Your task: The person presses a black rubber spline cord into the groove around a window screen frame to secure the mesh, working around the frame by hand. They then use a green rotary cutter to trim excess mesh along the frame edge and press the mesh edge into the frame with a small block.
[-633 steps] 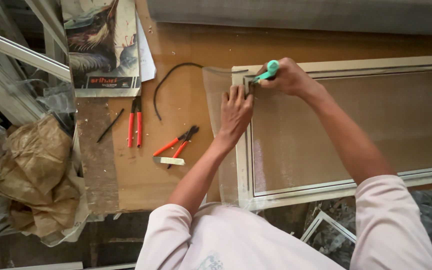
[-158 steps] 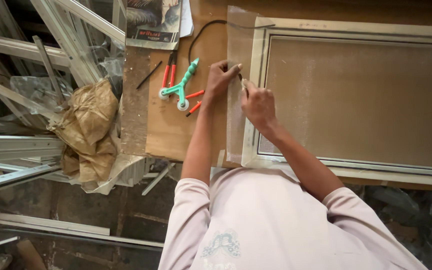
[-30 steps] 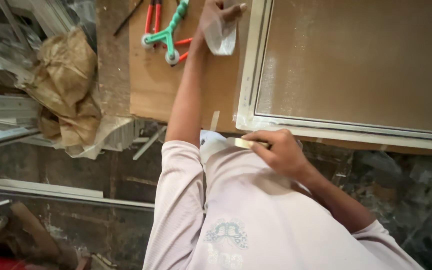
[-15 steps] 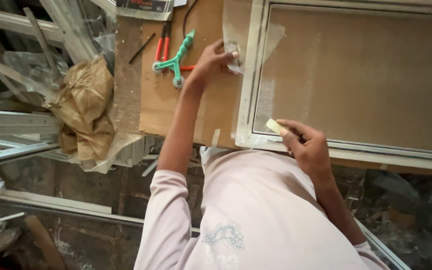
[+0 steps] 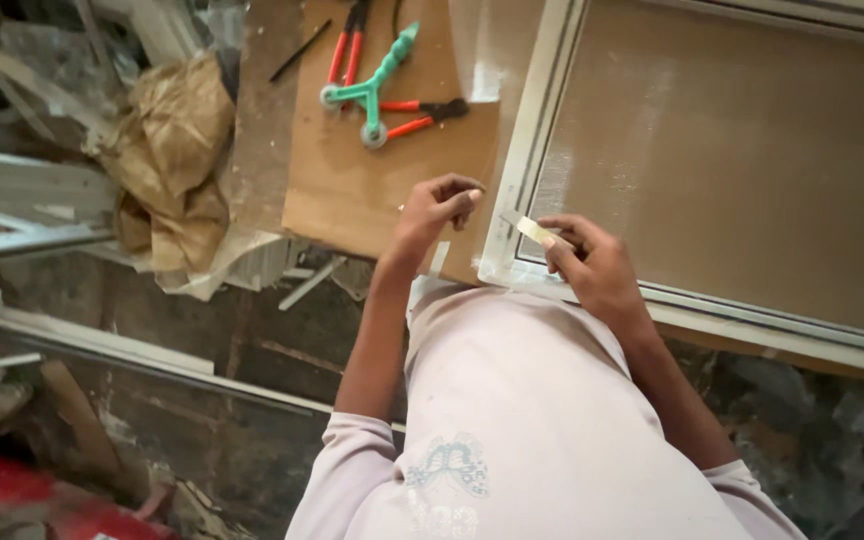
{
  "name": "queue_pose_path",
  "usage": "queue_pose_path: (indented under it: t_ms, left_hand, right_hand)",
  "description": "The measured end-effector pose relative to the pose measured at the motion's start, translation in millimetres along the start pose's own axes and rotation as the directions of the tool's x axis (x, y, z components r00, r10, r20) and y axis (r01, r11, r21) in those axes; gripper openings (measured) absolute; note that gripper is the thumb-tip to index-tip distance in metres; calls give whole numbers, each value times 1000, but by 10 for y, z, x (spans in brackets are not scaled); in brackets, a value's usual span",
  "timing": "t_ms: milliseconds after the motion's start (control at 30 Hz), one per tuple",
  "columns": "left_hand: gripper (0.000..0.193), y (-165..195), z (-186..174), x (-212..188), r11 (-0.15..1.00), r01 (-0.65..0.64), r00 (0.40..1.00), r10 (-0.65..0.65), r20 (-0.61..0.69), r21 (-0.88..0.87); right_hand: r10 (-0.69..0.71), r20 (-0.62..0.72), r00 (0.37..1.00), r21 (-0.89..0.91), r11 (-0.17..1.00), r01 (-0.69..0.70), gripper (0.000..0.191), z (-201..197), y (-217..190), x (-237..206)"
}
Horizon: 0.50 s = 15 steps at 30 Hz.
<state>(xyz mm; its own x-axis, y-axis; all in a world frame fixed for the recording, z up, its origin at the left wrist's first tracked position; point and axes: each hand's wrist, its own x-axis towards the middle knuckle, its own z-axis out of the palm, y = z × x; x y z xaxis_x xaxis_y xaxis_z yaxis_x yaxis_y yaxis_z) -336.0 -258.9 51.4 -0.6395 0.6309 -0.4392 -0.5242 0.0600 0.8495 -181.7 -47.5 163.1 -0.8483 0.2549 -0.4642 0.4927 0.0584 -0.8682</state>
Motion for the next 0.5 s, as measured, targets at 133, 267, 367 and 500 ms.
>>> queue_pose_path:
  t_ms: [133, 267, 367, 500]
  left_hand:
    - [19, 118, 5, -124, 998, 39, 983, -27, -184, 59]
    - [18, 315, 34, -316, 983, -37, 957, 86, -277, 178]
    - [17, 430, 117, -386, 962, -83, 931, 168, -323, 262]
    - [16, 524, 214, -431, 964, -132, 907, 212, -364, 232]
  right_hand:
    - [0, 44, 999, 10, 1000, 0, 26, 134, 61, 157]
    - [-32, 21, 999, 43, 999, 31, 31, 165, 134, 282]
    - [-83, -41, 996, 113, 990, 87, 31, 98, 161, 385]
    - [-117, -132, 984, 105, 986, 131, 22, -38, 96, 483]
